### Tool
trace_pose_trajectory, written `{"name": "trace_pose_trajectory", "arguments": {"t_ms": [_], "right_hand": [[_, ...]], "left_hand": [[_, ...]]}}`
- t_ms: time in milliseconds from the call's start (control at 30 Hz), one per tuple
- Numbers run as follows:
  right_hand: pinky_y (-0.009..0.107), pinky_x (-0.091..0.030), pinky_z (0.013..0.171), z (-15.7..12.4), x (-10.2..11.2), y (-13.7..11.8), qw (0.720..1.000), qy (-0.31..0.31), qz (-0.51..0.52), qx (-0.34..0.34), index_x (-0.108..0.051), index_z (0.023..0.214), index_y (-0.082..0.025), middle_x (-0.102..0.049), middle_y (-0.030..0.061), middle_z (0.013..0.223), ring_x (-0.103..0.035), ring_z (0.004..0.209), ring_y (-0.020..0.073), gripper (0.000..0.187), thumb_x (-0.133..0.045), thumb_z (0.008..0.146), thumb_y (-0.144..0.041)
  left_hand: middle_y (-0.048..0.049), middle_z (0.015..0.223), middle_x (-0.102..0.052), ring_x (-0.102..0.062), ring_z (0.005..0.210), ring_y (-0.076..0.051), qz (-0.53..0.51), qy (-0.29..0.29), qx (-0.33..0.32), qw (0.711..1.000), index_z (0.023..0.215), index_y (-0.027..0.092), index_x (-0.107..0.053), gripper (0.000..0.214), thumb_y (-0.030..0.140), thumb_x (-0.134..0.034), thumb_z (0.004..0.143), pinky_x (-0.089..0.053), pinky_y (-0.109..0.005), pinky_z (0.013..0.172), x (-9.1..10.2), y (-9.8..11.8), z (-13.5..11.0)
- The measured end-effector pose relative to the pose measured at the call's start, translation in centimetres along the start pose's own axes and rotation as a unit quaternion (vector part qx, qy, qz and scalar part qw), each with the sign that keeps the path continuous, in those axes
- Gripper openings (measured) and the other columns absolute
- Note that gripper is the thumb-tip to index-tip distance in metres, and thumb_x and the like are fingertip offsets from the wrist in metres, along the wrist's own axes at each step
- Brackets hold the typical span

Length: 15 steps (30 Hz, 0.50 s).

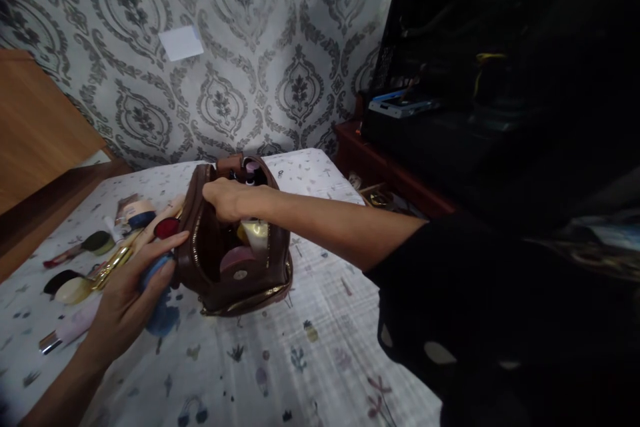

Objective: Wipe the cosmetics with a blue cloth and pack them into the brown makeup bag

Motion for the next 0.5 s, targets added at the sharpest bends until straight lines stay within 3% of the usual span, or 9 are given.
{"name": "trace_pose_trajectory", "arguments": {"t_ms": [300, 400, 500], "right_hand": [[0.024, -0.050, 0.070, -0.6, 0.3, -0.2, 1.000, -0.018, -0.011, 0.006, -0.068, 0.113, -0.009, -0.069, 0.0169, 0.120, -0.069, 0.104, 0.0259, 0.036, -0.069, 0.078, -0.016], [0.023, -0.050, 0.067, -1.0, 1.2, 0.2, 0.999, -0.048, -0.021, 0.007, -0.072, 0.104, -0.009, -0.074, 0.0145, 0.107, -0.071, 0.094, 0.0237, 0.029, -0.072, 0.077, -0.020], [0.020, -0.048, 0.060, -1.3, 3.0, 1.2, 0.999, -0.010, 0.047, -0.013, -0.073, 0.095, -0.010, -0.076, 0.0082, 0.083, -0.071, 0.073, 0.0166, 0.017, -0.063, 0.083, -0.014]], "left_hand": [[-0.0015, 0.085, -0.073, -0.066, 0.065, -0.012, -0.013, -0.005, 0.000, 1.000, 0.134, 0.021, -0.060, 0.039, 0.031, -0.049, 0.097, -0.054, -0.022, 0.065, -0.1, -0.1, -0.1], [-0.0034, 0.102, -0.075, -0.071, 0.083, -0.014, -0.003, 0.002, -0.016, 1.000, 0.132, 0.023, -0.061, 0.037, 0.029, -0.050, 0.097, -0.056, -0.022, 0.076, -0.1, -0.2, -0.2], [-0.0051, 0.121, -0.072, -0.070, 0.105, -0.017, 0.003, 0.004, -0.025, 1.000, 0.133, 0.025, -0.060, 0.038, 0.027, -0.051, 0.097, -0.055, -0.024, 0.088, -0.1, -0.4, -0.3]]}}
Point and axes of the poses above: each hand's wrist, its own z-axis towards the middle knuckle, its own x-axis out of the back of the hand, y = z × x, the point moved 5 cm from there along z, towards the middle knuckle
